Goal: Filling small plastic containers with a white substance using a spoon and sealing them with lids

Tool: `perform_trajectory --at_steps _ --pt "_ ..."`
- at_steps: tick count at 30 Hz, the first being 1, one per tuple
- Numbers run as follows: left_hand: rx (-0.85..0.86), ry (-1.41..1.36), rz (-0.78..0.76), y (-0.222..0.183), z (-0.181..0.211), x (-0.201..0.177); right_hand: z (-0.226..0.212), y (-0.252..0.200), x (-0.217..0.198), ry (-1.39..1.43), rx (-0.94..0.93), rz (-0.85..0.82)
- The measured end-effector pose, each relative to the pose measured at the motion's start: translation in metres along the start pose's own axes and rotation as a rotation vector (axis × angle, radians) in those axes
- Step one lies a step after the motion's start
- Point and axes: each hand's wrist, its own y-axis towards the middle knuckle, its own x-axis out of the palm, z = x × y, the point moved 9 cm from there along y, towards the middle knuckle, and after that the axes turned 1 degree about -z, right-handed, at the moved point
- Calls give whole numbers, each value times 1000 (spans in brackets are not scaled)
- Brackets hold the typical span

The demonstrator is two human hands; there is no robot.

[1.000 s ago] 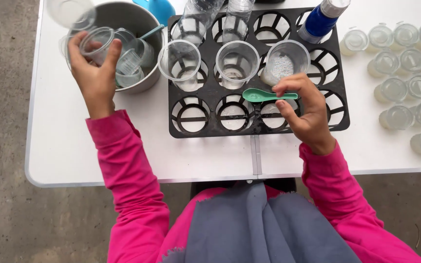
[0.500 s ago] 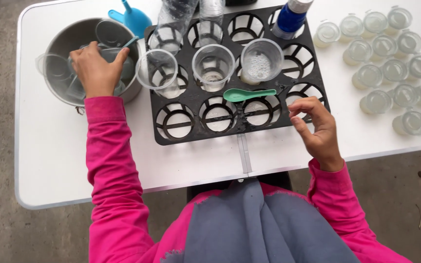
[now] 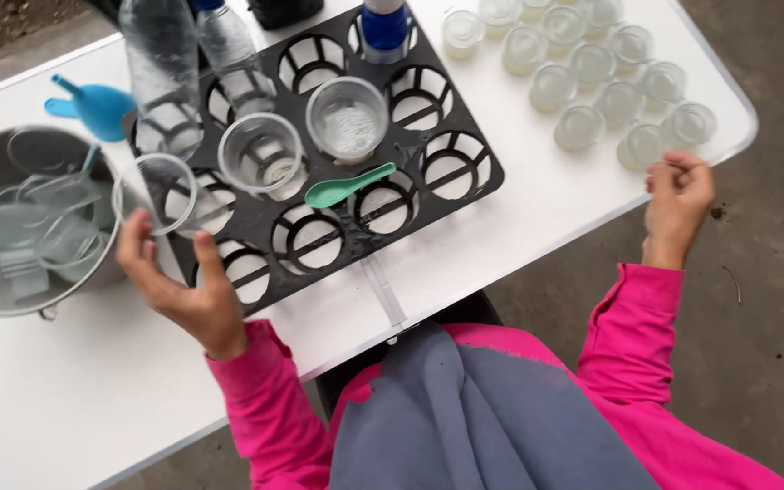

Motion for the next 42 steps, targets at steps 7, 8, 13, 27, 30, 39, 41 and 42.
perform_trajectory --at_steps 7,8,13,27,30,39,41,42 --pt "-172 -251 -59 -71 -15 41 -5 -18 74 -140 -235 -278" --pt "-198 -271 -69 -78 -12 44 -9 -19 83 -242 -279 -264" --pt "-259 -298 -67 -103 -13 46 -46 -30 100 -381 -317 -171" --pt "-248 -331 -99 -121 1 51 -46 -39 125 -450 -450 -108" --pt "-258 -346 -94 -125 1 49 -41 -40 124 -455 -466 -100" --pt "-242 -361 -93 -125 24 32 -49 -53 126 -454 -493 -176" --pt "-221 -399 -109 -124 30 34 -53 -54 118 -352 -481 -151" --pt "-224 -397 -103 -125 30 36 -67 -59 112 -351 -486 -157"
